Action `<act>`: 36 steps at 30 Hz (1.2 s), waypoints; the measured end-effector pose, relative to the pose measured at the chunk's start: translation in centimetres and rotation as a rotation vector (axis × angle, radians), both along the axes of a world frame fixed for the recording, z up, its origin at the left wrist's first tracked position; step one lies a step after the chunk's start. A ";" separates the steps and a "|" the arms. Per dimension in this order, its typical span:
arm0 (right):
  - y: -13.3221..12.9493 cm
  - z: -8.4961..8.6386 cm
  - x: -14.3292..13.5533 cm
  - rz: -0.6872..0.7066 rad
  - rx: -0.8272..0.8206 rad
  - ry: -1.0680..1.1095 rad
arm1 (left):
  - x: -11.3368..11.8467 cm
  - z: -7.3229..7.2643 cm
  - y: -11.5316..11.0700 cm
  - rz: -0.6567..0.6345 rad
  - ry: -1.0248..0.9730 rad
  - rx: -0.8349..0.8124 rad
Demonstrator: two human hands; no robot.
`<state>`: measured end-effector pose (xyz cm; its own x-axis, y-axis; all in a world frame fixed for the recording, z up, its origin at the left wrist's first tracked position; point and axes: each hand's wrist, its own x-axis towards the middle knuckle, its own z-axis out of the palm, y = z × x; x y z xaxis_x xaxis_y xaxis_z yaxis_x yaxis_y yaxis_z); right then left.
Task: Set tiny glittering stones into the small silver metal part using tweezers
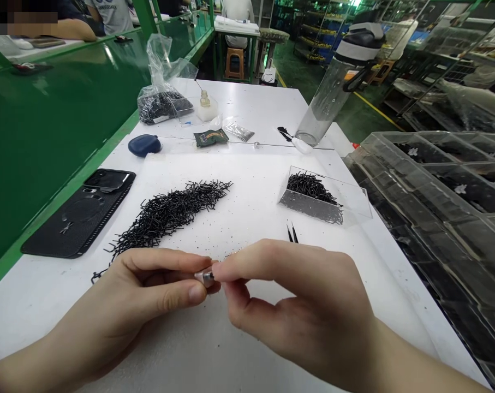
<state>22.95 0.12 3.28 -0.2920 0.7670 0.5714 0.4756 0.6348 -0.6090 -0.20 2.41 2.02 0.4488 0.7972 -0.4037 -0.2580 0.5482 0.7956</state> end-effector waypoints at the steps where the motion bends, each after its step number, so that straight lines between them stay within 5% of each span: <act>1: 0.0 0.0 0.0 0.007 -0.014 0.013 | 0.0 0.0 0.0 0.012 -0.012 0.003; 19: 0.8 0.6 0.4 0.196 -0.135 0.122 | -0.4 0.4 -0.3 -0.038 0.146 0.038; 36: 0.7 0.0 0.3 0.194 -0.119 0.163 | -0.2 0.7 -0.2 -0.029 0.179 0.028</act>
